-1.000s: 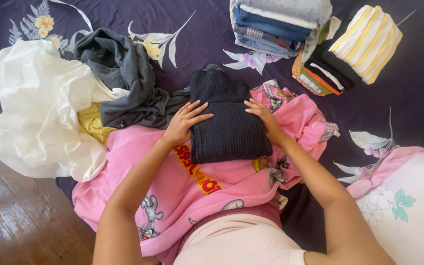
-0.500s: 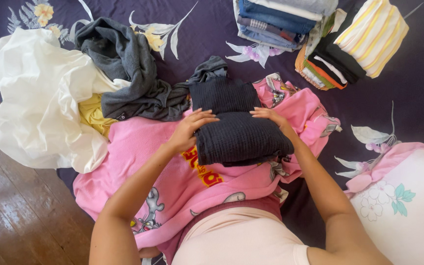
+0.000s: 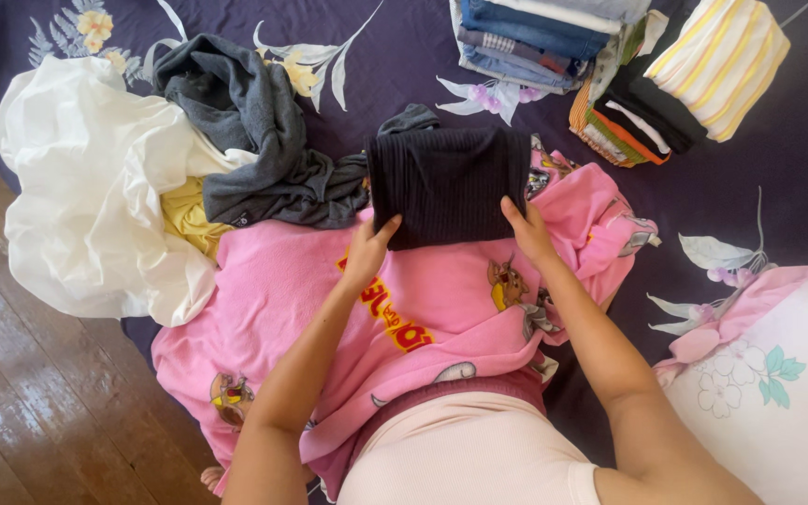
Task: The person folds a black ribbed sweater and a dark gray sweatshirt on a bed. They smooth and align the garments, fold them into compact rectangles, and place them on a growing stack of folded clothes.
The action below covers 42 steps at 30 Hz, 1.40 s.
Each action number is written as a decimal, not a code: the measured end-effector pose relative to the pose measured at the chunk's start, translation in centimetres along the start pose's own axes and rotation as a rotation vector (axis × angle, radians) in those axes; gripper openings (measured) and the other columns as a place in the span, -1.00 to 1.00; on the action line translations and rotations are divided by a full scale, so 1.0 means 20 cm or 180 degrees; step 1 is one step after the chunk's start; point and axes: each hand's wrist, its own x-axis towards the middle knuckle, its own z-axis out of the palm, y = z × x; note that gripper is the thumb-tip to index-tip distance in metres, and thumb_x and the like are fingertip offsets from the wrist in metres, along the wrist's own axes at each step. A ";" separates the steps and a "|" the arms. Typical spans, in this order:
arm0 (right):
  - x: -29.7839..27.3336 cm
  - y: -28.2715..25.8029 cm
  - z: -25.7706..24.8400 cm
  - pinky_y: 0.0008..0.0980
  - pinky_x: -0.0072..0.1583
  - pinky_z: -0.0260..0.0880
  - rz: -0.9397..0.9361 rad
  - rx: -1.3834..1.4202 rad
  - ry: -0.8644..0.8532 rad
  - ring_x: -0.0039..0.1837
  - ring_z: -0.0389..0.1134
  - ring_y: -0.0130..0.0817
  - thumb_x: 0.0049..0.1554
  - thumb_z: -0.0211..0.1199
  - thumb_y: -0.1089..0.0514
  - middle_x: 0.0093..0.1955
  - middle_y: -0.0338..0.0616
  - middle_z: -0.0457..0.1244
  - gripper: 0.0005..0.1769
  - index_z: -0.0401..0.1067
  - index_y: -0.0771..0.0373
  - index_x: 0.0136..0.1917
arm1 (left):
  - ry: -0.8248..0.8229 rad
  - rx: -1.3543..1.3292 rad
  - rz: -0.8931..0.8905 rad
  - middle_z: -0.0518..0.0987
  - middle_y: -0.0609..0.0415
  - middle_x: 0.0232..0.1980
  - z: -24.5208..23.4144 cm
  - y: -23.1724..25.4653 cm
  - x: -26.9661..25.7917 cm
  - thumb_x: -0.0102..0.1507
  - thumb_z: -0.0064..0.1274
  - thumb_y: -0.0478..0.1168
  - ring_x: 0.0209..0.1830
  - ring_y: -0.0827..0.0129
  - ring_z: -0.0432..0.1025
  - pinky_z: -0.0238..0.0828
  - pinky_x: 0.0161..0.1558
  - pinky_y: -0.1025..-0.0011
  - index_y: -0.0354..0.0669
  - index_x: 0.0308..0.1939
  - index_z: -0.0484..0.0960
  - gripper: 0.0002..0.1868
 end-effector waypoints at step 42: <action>-0.06 -0.28 0.04 -0.40 0.13 0.33 -0.0827 -0.0553 0.0375 0.05 0.27 -0.42 0.18 0.26 0.18 0.09 -0.12 0.24 -0.36 0.17 0.22 0.49 | 0.1518 0.1053 0.0943 0.57 -0.15 0.06 0.03 0.13 -0.08 0.28 -0.03 -0.34 0.00 0.08 0.50 0.43 -0.02 0.27 -0.15 0.30 0.41 -0.53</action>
